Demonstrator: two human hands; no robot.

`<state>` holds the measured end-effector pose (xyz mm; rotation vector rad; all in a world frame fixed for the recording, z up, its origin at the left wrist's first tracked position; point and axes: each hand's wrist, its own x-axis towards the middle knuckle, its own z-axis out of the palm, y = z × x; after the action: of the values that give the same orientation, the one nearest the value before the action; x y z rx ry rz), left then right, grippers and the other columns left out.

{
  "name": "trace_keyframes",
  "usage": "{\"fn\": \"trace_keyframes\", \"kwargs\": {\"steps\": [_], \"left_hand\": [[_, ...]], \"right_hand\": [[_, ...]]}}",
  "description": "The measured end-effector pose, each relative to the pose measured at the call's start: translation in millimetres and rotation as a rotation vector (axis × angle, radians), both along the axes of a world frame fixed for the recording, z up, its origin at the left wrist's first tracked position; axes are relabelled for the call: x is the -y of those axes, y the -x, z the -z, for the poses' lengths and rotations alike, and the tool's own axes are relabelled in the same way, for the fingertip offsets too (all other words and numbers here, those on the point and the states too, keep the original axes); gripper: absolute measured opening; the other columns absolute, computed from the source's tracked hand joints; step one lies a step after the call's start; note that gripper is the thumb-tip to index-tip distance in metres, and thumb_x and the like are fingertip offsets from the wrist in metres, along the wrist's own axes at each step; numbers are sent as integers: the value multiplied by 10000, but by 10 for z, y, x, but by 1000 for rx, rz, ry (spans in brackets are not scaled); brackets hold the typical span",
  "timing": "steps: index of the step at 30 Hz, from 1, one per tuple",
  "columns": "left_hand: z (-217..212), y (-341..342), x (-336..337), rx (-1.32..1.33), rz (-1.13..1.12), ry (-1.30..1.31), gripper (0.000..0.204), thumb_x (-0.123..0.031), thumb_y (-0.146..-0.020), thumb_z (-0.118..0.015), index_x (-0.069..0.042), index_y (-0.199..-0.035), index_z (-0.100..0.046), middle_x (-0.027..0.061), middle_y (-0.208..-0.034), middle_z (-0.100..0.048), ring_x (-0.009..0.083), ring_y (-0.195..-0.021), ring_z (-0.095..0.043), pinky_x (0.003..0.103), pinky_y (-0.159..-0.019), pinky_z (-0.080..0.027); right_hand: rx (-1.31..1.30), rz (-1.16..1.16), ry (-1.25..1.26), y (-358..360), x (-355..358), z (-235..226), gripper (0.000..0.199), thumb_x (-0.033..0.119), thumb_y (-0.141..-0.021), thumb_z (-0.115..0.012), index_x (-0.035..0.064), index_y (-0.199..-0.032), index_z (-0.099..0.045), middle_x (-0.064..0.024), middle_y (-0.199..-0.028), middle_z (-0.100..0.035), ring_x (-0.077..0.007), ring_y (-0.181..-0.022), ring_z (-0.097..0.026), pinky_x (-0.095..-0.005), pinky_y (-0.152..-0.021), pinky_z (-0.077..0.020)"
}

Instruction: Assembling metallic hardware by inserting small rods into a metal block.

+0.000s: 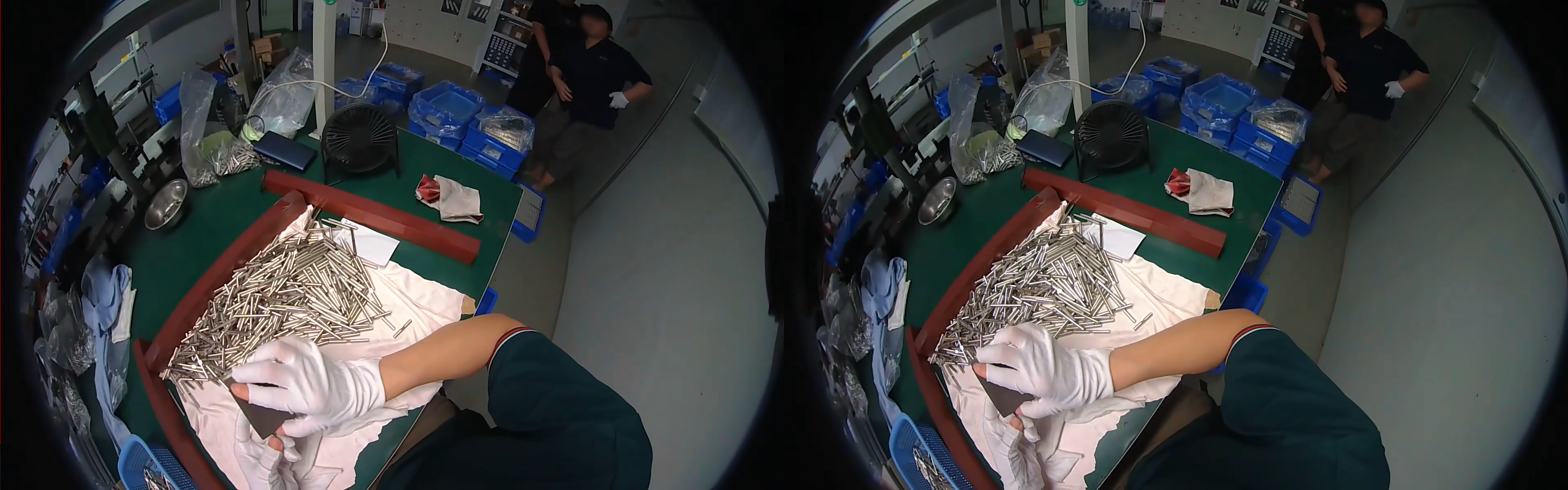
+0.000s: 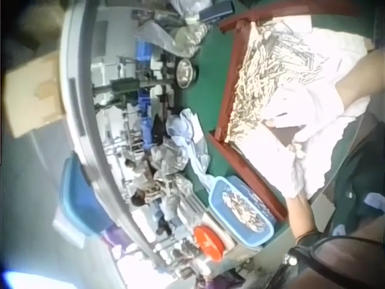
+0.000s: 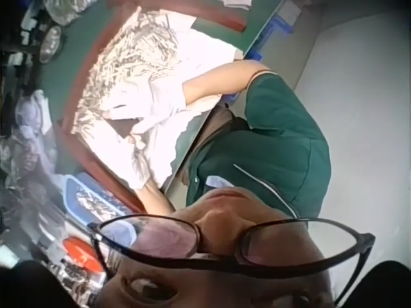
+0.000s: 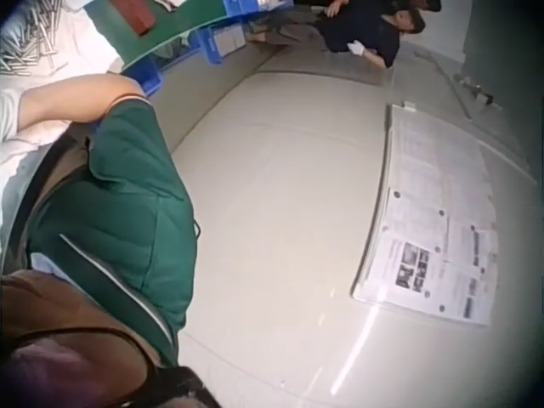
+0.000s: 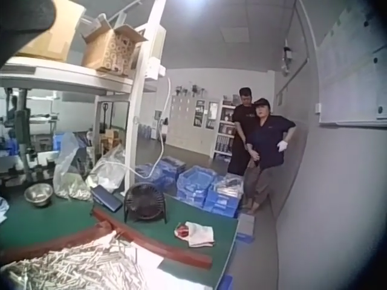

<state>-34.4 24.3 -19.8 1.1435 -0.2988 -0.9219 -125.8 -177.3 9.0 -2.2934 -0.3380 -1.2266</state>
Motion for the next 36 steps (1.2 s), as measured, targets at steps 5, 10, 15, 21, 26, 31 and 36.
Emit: {"fn": "trace_keyframes", "kwargs": {"steps": [5, 10, 15, 21, 26, 31, 36], "left_hand": [[-25, 5, 55, -1, -1, 4, 828, -77, -768, -756, 21, -1430, -269, 95, -901, -635, 96, -628, -583, 182, -512, -476], [-88, 32, 66, -2, -11, 10, 834, -85, -763, -762, 24, -1429, -271, 91, -887, -635, 93, -626, -581, 181, -514, -476], [-146, 68, 61, -1, -40, 24, 840, -93, -759, -767, 27, -1427, -273, 86, -874, -634, 90, -623, -580, 180, -517, -476], [-139, 93, 151, -21, -54, 53, 848, -103, -753, -774, 30, -1426, -275, 81, -858, -634, 87, -621, -579, 178, -520, -476], [-261, 164, 120, -21, -92, 77, 854, -110, -749, -779, 32, -1425, -277, 77, -847, -634, 85, -619, -578, 177, -522, -476], [-297, 139, -38, -43, -170, 101, 803, -34, -791, -717, -12, -1448, -256, 93, -1082, -584, 82, -677, -554, 158, -548, -466], [-392, 128, 207, -26, -86, 29, 784, -103, -814, -727, 14, -1434, -262, 70, -812, -613, 128, -650, -587, 215, -624, -481]], "right_hand": [[14, 26, 4, -15, -35, 24, 775, 324, -508, -704, 8, -1192, -528, -135, -1199, -515, -333, -941, -511, -448, -698, -454], [42, -29, -57, -13, -9, 15, 770, 318, -501, -700, 16, -1189, -532, -134, -1215, -506, -331, -953, -515, -451, -697, -453], [39, 70, 16, -10, -71, 60, 751, 315, -513, -718, 3, -1177, -557, -127, -1198, -492, -315, -1008, -478, -446, -747, -430], [111, 51, -81, 43, 36, 12, 728, 343, -586, -721, 29, -1215, -531, -129, -1226, -512, -321, -961, -515, -431, -719, -441], [59, 187, -136, -30, 98, 3, 839, 422, -520, -757, 38, -1227, -519, -102, -1200, -479, -315, -1044, -447, -460, -850, -377], [57, 130, -173, -116, 41, 48, 797, 425, -565, -759, 43, -1224, -522, -101, -1183, -490, -301, -1032, -459, -440, -861, -389], [-100, 150, -224, 32, 252, -58, 763, 272, -584, -819, 27, -1240, -517, -125, -1175, -507, -294, -1020, -499, -401, -871, -428]]}}
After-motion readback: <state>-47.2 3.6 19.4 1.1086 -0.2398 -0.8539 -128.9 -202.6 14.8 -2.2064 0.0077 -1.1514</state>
